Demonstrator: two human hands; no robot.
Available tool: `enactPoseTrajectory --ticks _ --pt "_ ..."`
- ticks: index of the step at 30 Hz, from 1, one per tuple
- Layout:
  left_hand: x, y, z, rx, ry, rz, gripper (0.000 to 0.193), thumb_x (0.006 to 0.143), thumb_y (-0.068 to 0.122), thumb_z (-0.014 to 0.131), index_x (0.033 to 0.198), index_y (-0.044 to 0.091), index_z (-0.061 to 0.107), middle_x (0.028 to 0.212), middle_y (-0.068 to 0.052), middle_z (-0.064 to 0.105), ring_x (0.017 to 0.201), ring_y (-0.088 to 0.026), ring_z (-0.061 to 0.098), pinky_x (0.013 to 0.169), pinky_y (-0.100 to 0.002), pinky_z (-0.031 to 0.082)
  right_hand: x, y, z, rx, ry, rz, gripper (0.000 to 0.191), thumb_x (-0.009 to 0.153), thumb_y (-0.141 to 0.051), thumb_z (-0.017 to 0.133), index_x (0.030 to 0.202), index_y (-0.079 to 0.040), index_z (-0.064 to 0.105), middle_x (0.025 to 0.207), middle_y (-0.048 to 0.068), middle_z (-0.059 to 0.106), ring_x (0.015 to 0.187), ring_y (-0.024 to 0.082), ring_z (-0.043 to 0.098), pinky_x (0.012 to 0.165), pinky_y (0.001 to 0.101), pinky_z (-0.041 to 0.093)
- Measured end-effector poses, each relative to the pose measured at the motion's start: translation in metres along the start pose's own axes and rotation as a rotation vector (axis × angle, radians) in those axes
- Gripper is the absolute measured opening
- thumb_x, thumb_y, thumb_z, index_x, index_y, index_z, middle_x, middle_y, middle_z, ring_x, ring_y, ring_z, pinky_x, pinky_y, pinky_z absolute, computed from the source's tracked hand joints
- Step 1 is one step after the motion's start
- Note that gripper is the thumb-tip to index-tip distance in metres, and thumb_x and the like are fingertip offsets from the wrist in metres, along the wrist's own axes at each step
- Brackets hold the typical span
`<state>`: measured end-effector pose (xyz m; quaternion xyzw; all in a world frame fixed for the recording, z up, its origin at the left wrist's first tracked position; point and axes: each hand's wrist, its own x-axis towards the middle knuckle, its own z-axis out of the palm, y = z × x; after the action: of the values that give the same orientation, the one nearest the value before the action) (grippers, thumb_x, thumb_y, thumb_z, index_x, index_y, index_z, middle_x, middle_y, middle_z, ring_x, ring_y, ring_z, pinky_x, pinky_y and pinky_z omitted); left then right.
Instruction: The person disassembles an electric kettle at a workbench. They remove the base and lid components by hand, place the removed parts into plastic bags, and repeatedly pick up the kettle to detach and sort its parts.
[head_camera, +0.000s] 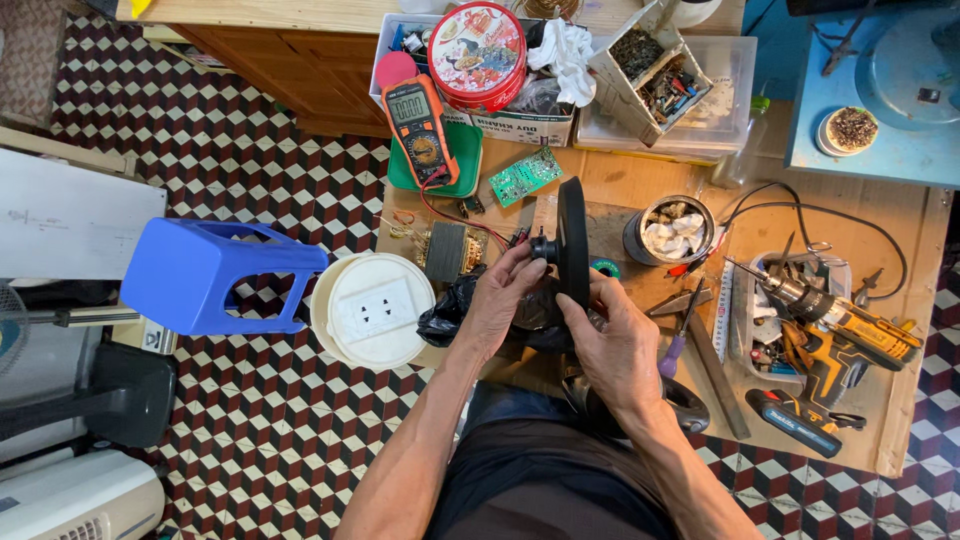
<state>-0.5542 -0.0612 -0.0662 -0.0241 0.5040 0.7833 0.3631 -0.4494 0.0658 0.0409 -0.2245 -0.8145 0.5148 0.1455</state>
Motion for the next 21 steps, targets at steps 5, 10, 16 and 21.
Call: enactPoseTrajectory --ticks 5,10,16,21 --pt "-0.003 0.009 -0.001 0.104 -0.026 0.022 0.054 0.095 0.018 0.071 0.143 0.001 0.054 0.122 0.000 0.070 0.109 -0.007 0.064 0.096 -0.024 0.052 -0.003 0.010 -0.002 0.146 -0.010 0.153 0.019 0.093 -0.012 0.077 0.103 0.000 0.066 0.092 0.006 0.076 0.082 0.006 0.067 0.072 0.0249 0.056" --pt "-0.008 0.026 -0.007 0.383 -0.065 0.069 0.059 0.094 0.020 0.076 0.146 -0.002 0.060 0.113 -0.004 0.068 0.102 -0.009 0.062 0.092 -0.025 0.051 0.010 0.031 -0.012 0.450 -0.082 0.291 0.017 0.094 -0.011 0.076 0.098 0.001 0.064 0.087 0.001 0.069 0.075 0.004 0.059 0.063 0.0208 0.049" --pt "-0.008 0.057 -0.021 0.257 0.127 0.301 0.053 0.092 0.026 0.078 0.129 -0.005 0.058 0.120 -0.009 0.068 0.108 -0.012 0.065 0.096 -0.027 0.053 0.058 0.093 0.008 0.160 0.044 0.299 0.026 0.098 -0.018 0.075 0.100 0.004 0.061 0.077 0.002 0.052 0.067 0.008 0.044 0.056 0.0262 0.036" --pt "-0.060 0.058 -0.036 0.260 0.246 0.189 0.054 0.087 0.031 0.080 0.125 -0.002 0.059 0.113 -0.011 0.071 0.102 -0.014 0.068 0.092 -0.029 0.056 0.099 0.146 0.040 0.346 0.052 0.268 0.025 0.099 -0.014 0.074 0.110 0.004 0.061 0.082 0.001 0.057 0.072 0.009 0.049 0.062 0.0256 0.042"
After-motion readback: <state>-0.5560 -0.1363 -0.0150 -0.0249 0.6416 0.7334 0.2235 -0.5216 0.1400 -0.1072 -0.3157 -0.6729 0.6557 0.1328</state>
